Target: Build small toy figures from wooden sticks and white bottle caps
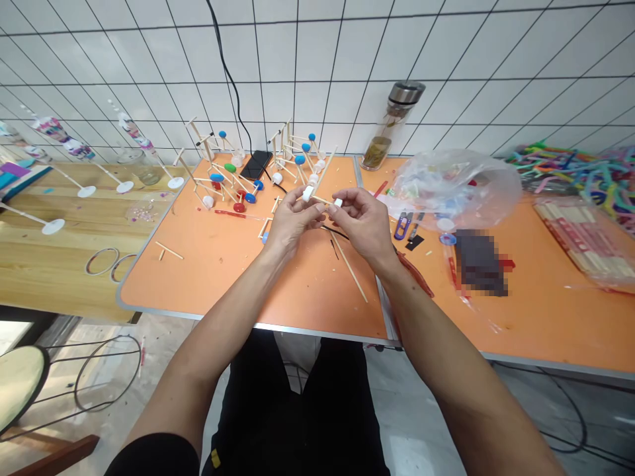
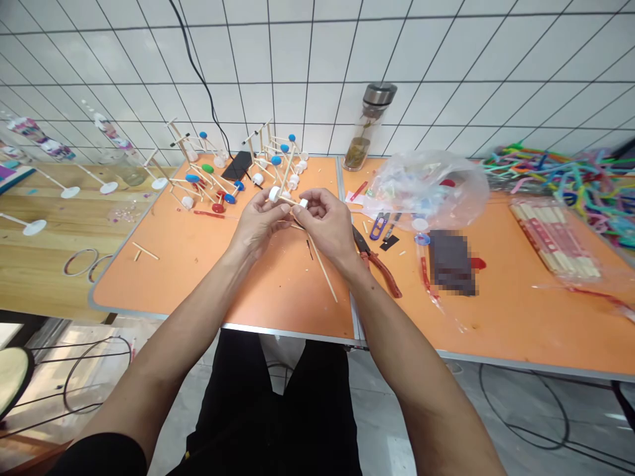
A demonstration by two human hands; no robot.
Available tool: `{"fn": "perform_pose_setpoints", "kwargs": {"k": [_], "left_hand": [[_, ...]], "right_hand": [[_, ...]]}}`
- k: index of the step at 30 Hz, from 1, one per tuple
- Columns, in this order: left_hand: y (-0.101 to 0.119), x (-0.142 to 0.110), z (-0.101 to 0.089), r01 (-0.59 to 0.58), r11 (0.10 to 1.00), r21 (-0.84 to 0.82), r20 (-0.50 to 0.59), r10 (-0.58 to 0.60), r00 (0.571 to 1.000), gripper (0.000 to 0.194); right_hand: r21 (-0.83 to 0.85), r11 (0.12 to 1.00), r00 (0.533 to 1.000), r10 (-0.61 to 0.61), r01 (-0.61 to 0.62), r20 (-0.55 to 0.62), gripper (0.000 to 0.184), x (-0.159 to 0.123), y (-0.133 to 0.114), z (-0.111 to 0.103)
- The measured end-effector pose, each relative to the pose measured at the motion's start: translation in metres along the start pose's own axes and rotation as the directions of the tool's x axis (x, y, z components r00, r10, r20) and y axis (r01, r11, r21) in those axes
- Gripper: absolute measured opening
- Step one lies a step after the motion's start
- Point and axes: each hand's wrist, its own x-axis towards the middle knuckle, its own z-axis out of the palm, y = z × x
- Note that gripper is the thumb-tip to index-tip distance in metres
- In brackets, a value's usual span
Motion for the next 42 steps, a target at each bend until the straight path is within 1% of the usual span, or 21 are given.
{"fn": "perform_pose_setpoints", "kwargs": {"k": [5,10,14,21,24,27,29,31,34,36,39,42], "left_hand": [[0.005,0.006,-0.006,-0.055,0.999,-0.002,0.059,0.055,0.997,0.061],[0.011,0.01,-0.013,-0.063,0.997,0.046,0.072,0.06,0.996,0.043],[0.01,0.014,-0.018,-0.052,0.998,0.034,0.096,0.048,0.994,0.033],[0.006,0.016,-0.019,-0.08,0.996,0.045,0.106,0.075,0.992,0.035],[0.007,0.014,-0.018,-0.087,0.994,0.059,0.1,0.08,0.992,0.034],[0.008,0.013,-0.017,-0.081,0.994,0.077,0.09,0.074,0.993,0.035],[0.007,0.012,-0.017,-0.084,0.993,0.082,0.091,0.077,0.993,0.034],[0.004,0.013,-0.016,-0.104,0.991,0.09,0.1,0.095,0.991,0.033],[-0.001,0.013,-0.014,-0.143,0.981,0.132,0.109,0.129,0.986,0.033],[-0.003,0.012,-0.013,-0.166,0.971,0.17,0.114,0.147,0.982,0.033],[-0.003,0.01,-0.01,-0.201,0.958,0.203,0.139,0.175,0.975,0.032],[-0.002,0.008,-0.008,-0.231,0.948,0.219,0.157,0.199,0.967,0.032]], "right_hand": [[0.019,0.999,0.999,0.025,-0.026,0.038,0.041,0.003,0.002,-0.005],[0.023,0.999,0.998,0.034,-0.036,0.049,0.035,0.005,0.001,-0.009],[0.051,0.997,0.997,0.052,-0.055,0.065,0.036,0.007,0.003,-0.01],[0.056,0.997,0.996,0.056,-0.06,0.071,0.035,0.008,0.004,-0.011],[0.048,0.997,0.994,0.062,-0.067,0.085,0.034,0.008,0.004,-0.012],[0.062,0.995,0.991,0.068,-0.075,0.111,0.037,0.009,0.005,-0.013],[0.016,0.999,0.993,0.042,-0.044,0.112,0.037,0.008,0.006,-0.014],[-0.105,0.993,0.996,-0.04,0.049,0.081,0.033,0.007,0.007,-0.013],[-0.29,0.928,0.972,-0.224,0.234,0.068,0.023,0.005,0.008,-0.012],[-0.356,0.88,0.949,-0.298,0.313,0.1,0.017,0.004,0.01,-0.011],[-0.408,0.85,0.943,-0.306,0.333,0.131,0.013,0.004,0.012,-0.011],[-0.414,0.851,0.946,-0.292,0.323,0.137,0.014,0.005,0.015,-0.013]]}}
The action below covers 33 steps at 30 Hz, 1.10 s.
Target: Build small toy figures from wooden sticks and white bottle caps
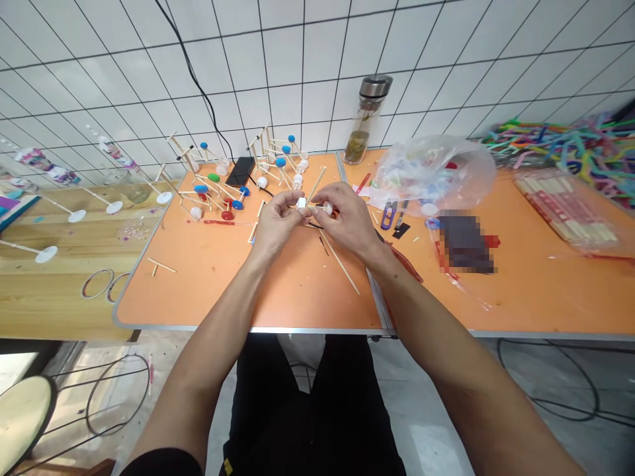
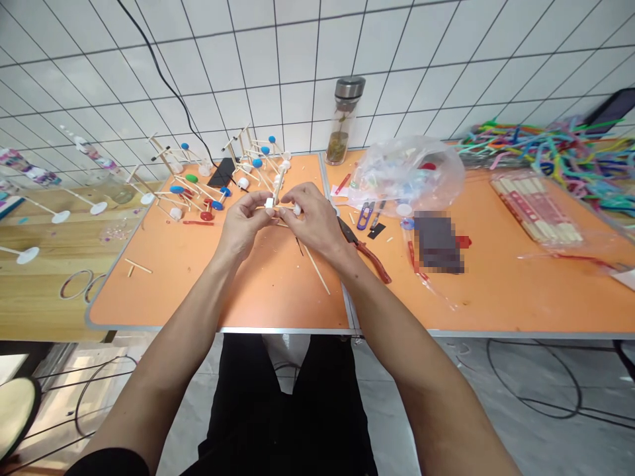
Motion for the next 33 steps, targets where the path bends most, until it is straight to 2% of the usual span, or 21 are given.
{"fn": "perform_pose_setpoints", "kwargs": {"k": [14,17,21,27,33], "left_hand": [[0.002,-0.002,0.003,0.05,0.998,0.024,-0.027,-0.049,0.998,0.032],[0.004,-0.003,0.003,0.097,0.995,-0.029,-0.038,-0.098,0.994,0.039],[0.001,-0.002,0.004,0.21,0.966,-0.15,-0.027,-0.217,0.976,0.05],[-0.008,-0.003,0.007,0.363,0.905,-0.223,0.059,-0.359,0.931,0.024],[-0.011,-0.004,0.012,0.426,0.837,-0.344,0.027,-0.445,0.895,0.012]], "right_hand": [[0.012,1.0,0.999,-0.004,0.004,0.037,0.01,0.0,-0.003,-0.002],[0.0,1.0,0.998,0.01,-0.01,0.057,0.012,0.0,-0.004,-0.002],[-0.027,0.999,0.999,0.021,-0.02,0.028,0.013,0.0,-0.005,0.0],[-0.04,0.996,0.997,0.078,-0.079,-0.021,0.014,-0.002,-0.012,0.005],[-0.065,0.989,0.989,0.131,-0.135,-0.069,0.014,-0.006,-0.017,0.011]]}}
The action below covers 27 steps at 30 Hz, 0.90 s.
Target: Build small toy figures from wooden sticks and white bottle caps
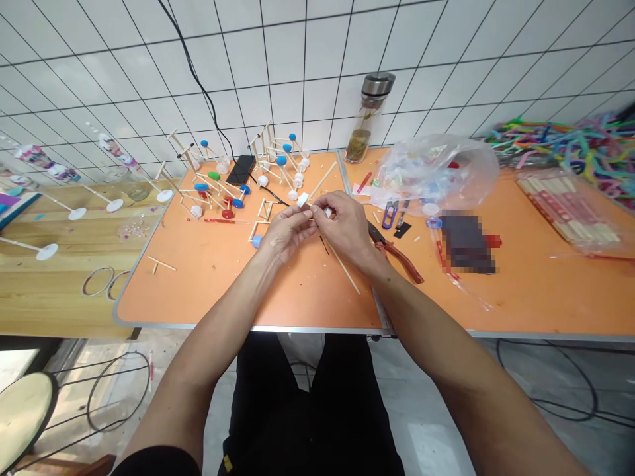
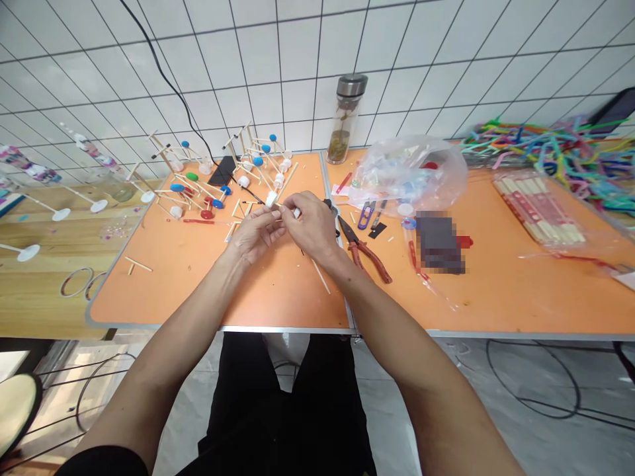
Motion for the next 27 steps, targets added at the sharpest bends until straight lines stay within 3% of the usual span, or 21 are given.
{"fn": "perform_pose_setpoints", "kwargs": {"k": [17,27], "left_hand": [[-0.006,0.0,0.008,0.135,0.952,-0.274,-0.147,-0.18,0.973,0.016],[-0.006,0.001,0.006,0.162,0.936,-0.313,-0.161,-0.221,0.962,0.013]], "right_hand": [[-0.246,0.967,0.997,-0.073,0.072,0.005,0.01,-0.01,-0.001,0.01],[-0.303,0.949,0.996,-0.073,0.086,0.054,0.008,-0.012,-0.007,0.012]]}}
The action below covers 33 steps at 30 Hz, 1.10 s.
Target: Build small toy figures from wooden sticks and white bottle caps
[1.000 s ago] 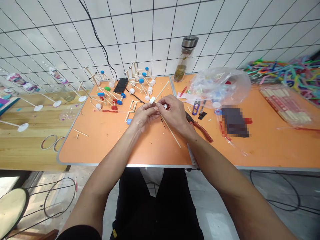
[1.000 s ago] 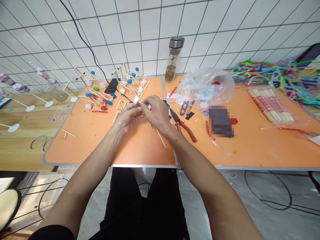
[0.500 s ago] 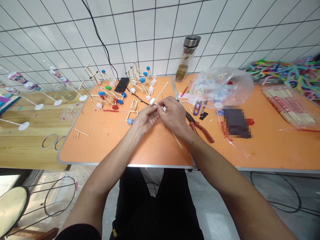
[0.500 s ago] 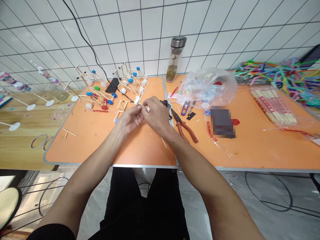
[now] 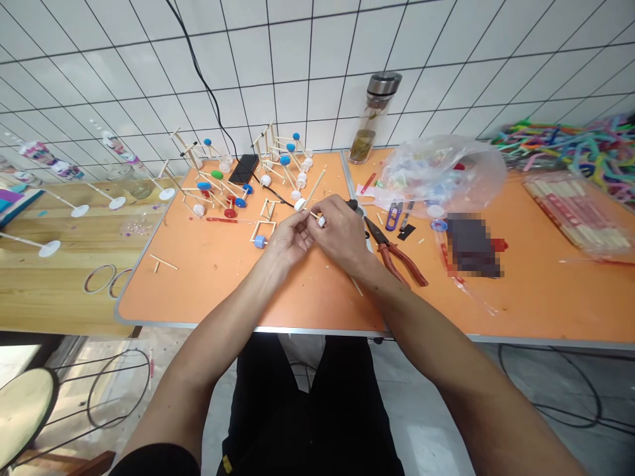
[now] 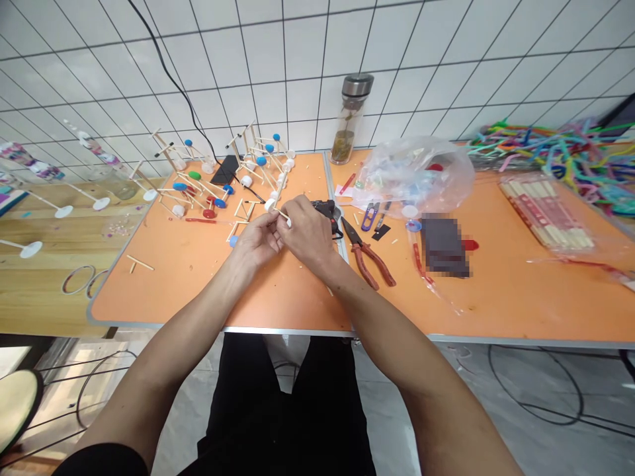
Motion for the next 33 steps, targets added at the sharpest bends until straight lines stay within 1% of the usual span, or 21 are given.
{"fn": "perform_pose_setpoints", "kwargs": {"k": [4,12,15,19,22,25,28,31,33], "left_hand": [[0.0,0.002,0.0,-0.021,1.0,-0.005,-0.008,0.021,1.0,0.013],[-0.003,-0.003,0.006,-0.06,0.998,-0.014,0.003,0.06,0.998,0.021],[-0.003,-0.003,0.005,-0.074,0.997,0.001,0.015,0.074,0.997,0.019],[-0.001,0.003,0.001,-0.144,0.988,0.053,0.056,0.141,0.988,0.015],[0.002,0.007,-0.002,-0.19,0.977,0.096,0.071,0.184,0.98,0.016],[0.007,0.009,-0.004,-0.244,0.963,0.112,0.074,0.237,0.969,0.015],[0.011,0.008,-0.005,-0.316,0.942,0.116,0.075,0.309,0.948,0.014],[0.014,0.005,-0.005,-0.368,0.915,0.164,0.065,0.362,0.93,0.02],[0.016,0.003,-0.005,-0.39,0.896,0.215,0.065,0.385,0.921,0.023]], "right_hand": [[-0.005,1.0,0.999,-0.02,0.02,-0.025,0.006,0.0,0.001,0.003],[0.019,1.0,1.0,-0.02,0.02,0.004,0.004,0.0,-0.001,0.002],[0.047,0.999,1.0,-0.014,0.013,0.026,0.004,0.0,-0.003,0.001],[0.087,0.996,1.0,0.0,-0.002,0.02,0.003,0.0,-0.005,0.001],[0.114,0.993,1.0,0.0,-0.002,0.012,0.012,-0.001,-0.007,0.0],[0.147,0.989,1.0,0.001,-0.003,0.012,0.028,-0.002,-0.008,-0.005],[0.2,0.979,0.999,0.035,-0.036,0.005,0.04,-0.002,-0.008,-0.011],[0.33,0.94,0.996,0.089,-0.083,-0.003,0.041,0.001,-0.005,-0.015],[0.448,0.887,0.99,0.137,-0.113,-0.021,0.045,0.005,-0.003,-0.016]]}}
